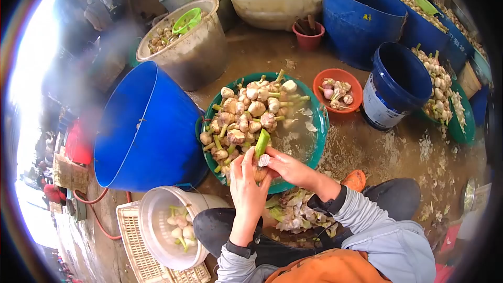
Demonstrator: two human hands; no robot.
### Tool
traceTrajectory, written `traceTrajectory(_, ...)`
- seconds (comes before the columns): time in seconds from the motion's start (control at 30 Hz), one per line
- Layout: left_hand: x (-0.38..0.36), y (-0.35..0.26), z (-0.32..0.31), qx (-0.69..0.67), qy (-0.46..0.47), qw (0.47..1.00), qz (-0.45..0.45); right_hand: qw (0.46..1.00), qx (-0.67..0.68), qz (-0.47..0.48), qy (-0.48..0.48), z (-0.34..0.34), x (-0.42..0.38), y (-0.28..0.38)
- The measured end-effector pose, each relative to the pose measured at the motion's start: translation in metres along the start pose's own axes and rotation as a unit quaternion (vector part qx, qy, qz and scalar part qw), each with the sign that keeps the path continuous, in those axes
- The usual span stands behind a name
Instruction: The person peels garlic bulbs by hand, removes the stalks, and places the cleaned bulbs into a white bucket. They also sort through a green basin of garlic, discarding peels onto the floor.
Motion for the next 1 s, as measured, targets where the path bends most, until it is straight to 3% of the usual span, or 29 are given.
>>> traceTrajectory(0.07,-0.010,-0.009,0.004,0.009,-0.010,1.000,-0.012,0.984,-0.169,0.040,-0.028,-0.005,-0.009,0.000)
traceTrajectory(0.17,-0.024,-0.019,0.005,0.053,-0.035,0.997,-0.045,0.931,-0.361,-0.029,-0.051,-0.020,-0.029,0.021)
traceTrajectory(0.2,-0.028,-0.020,0.003,0.056,-0.048,0.996,-0.057,0.929,-0.361,0.014,-0.082,-0.028,-0.034,0.024)
traceTrajectory(0.3,-0.036,-0.026,0.007,0.016,-0.021,0.996,-0.082,0.897,-0.428,0.002,-0.109,-0.031,-0.046,0.024)
traceTrajectory(0.37,-0.035,-0.021,0.016,-0.103,0.061,0.988,-0.093,0.898,-0.423,0.049,-0.112,-0.033,-0.051,0.031)
traceTrajectory(0.4,-0.037,-0.016,0.015,-0.342,0.102,0.934,-0.030,0.904,-0.413,0.054,-0.097,-0.027,-0.054,0.032)
traceTrajectory(0.43,-0.039,-0.010,0.010,-0.558,0.134,0.818,0.034,0.909,-0.405,0.061,-0.081,-0.021,-0.057,0.032)
traceTrajectory(0.47,-0.040,-0.008,0.007,-0.598,0.129,0.791,0.032,0.903,-0.425,0.023,-0.066,-0.013,-0.058,0.029)
traceTrajectory(0.5,-0.041,-0.010,0.002,-0.585,0.087,0.806,0.029,0.946,-0.316,0.024,-0.067,-0.010,-0.061,0.029)
traceTrajectory(0.57,-0.037,-0.017,-0.001,-0.426,0.019,0.905,-0.013,0.993,-0.093,0.027,-0.060,-0.010,-0.060,0.038)
traceTrajectory(0.6,-0.037,-0.020,0.002,-0.242,0.010,0.969,-0.055,0.996,-0.072,0.043,-0.025,-0.021,-0.061,0.050)
traceTrajectory(0.63,-0.038,-0.031,0.001,-0.236,0.003,0.969,-0.077,0.990,-0.126,0.065,-0.002,-0.020,-0.052,0.038)
traceTrajectory(0.7,-0.030,-0.016,-0.010,-0.520,0.012,0.854,0.006,0.993,-0.089,-0.075,-0.036,-0.024,-0.057,0.046)
traceTrajectory(0.73,-0.020,-0.018,-0.008,-0.497,-0.038,0.861,0.099,0.988,-0.145,-0.036,-0.043,-0.024,-0.057,0.047)
traceTrajectory(0.77,-0.020,-0.012,0.002,-0.617,0.075,0.777,0.099,0.979,-0.197,-0.001,-0.050,-0.027,-0.059,0.043)
traceTrajectory(0.8,-0.018,-0.009,0.007,-0.644,0.120,0.744,0.133,0.967,-0.247,0.034,-0.057,-0.028,-0.060,0.038)
traceTrajectory(0.83,-0.017,-0.008,0.010,-0.669,0.163,0.706,0.166,0.974,-0.215,0.029,-0.070,-0.025,-0.060,0.032)
traceTrajectory(0.9,-0.023,-0.001,0.003,-0.620,0.160,0.754,0.147,0.984,-0.148,0.019,-0.098,-0.018,-0.060,0.018)
traceTrajectory(0.93,-0.020,-0.003,-0.002,-0.350,0.008,0.937,-0.008,0.985,-0.099,-0.040,-0.135,-0.024,-0.062,0.027)
traceTrajectory(1.0,-0.020,-0.003,-0.007,-0.154,-0.066,0.978,-0.121,0.979,-0.148,-0.038,-0.134,-0.033,-0.066,0.024)
Point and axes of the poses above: each hand's wrist, its own x-axis towards the middle knuckle, its own z-axis out of the back of the hand, y = z × x, the point moved 1 cm from there along x, towards the middle knuckle, and after that the axes turned 13 degrees about y, right-handed, at the moved point
